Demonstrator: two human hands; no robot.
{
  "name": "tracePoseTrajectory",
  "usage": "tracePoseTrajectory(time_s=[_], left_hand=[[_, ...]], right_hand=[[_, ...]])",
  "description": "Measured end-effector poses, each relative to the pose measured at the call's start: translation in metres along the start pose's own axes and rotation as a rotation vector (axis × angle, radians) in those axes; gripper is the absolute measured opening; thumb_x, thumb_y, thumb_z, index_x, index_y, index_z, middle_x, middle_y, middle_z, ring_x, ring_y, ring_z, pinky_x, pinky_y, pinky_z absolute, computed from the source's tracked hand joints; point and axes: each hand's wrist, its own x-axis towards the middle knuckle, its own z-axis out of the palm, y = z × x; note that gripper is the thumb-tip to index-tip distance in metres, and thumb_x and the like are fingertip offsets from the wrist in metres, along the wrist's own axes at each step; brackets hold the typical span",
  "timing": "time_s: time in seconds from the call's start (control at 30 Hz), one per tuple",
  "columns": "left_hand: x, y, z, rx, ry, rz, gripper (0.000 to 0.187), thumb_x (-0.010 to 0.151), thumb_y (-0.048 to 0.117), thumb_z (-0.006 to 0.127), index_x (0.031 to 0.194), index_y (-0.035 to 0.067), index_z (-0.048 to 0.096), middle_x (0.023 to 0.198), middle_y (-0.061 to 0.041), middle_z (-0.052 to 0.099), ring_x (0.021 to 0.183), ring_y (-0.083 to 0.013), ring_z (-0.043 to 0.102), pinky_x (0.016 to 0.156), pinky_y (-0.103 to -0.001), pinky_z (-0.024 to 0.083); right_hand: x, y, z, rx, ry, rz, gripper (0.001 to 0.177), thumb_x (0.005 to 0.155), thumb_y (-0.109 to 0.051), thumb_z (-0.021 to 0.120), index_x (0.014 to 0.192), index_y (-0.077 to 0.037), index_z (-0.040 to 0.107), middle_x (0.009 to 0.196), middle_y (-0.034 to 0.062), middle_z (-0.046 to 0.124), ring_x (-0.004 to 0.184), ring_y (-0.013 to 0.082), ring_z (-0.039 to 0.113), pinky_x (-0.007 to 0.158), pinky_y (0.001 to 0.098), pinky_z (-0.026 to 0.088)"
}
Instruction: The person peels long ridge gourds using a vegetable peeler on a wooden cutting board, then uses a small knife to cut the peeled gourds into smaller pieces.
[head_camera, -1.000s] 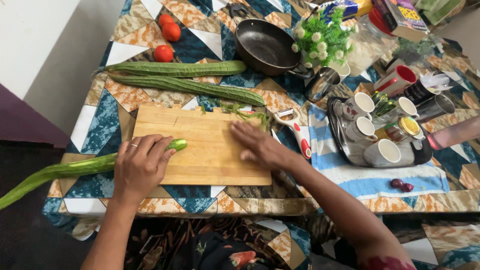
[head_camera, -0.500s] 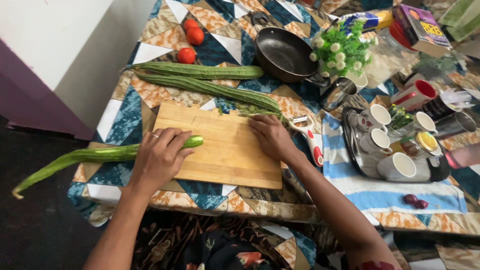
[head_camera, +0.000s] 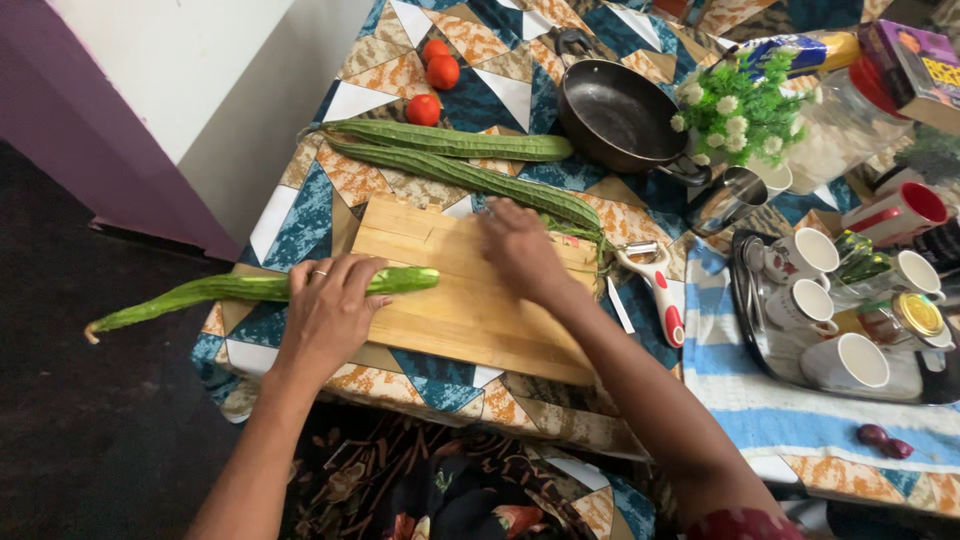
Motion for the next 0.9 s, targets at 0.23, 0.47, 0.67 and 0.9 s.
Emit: tracePoseTrajectory(time_s=[0.23,0.47,0.67,0.9], left_hand=[[0.030,0.009,-0.004,-0.006,-0.104,0.023,0.040,0.091,0.028,0.072,0.128,0.013,0.068,0.108,-0.006,0.069,0.104,-0.0249,0.066,0.088,-0.048,0.042],[0.062,0.066,0.041,-0.031,-0.240,0.170,0.051,0.089,0.035,0.073,0.133,0.013,0.064,0.116,-0.008,0.068,0.105,-0.0240,0.066,0.091,-0.043,0.046],[0.033,0.047,0.016,0.086,-0.154,0.110,0.071,0.085,0.046,0.072,0.142,0.007,0.057,0.127,-0.013,0.066,0.114,-0.0275,0.062,0.092,-0.045,0.043],[0.001,0.015,0.007,0.029,-0.078,-0.026,0.046,0.088,0.042,0.073,0.122,0.011,0.072,0.116,-0.004,0.070,0.108,-0.0223,0.065,0.099,-0.046,0.039]], right_hand=[[-0.123,0.000,-0.099,0.174,0.102,0.595,0.033,0.092,-0.024,0.071,0.119,-0.005,0.071,0.117,0.0184,0.070,0.104,0.0380,0.068,0.088,0.0441,0.054],[-0.196,0.003,-0.083,-0.066,0.081,0.737,0.037,0.084,-0.028,0.079,0.113,-0.006,0.072,0.107,0.0188,0.070,0.097,0.0417,0.066,0.082,0.0482,0.053],[-0.209,-0.001,-0.080,-0.060,0.094,0.812,0.034,0.085,-0.026,0.076,0.114,-0.008,0.073,0.103,0.0159,0.070,0.094,0.0389,0.067,0.077,0.0476,0.053],[-0.221,0.015,-0.063,-0.144,0.243,0.695,0.020,0.097,-0.019,0.065,0.109,-0.006,0.075,0.100,0.0178,0.071,0.087,0.0390,0.068,0.077,0.0467,0.054]])
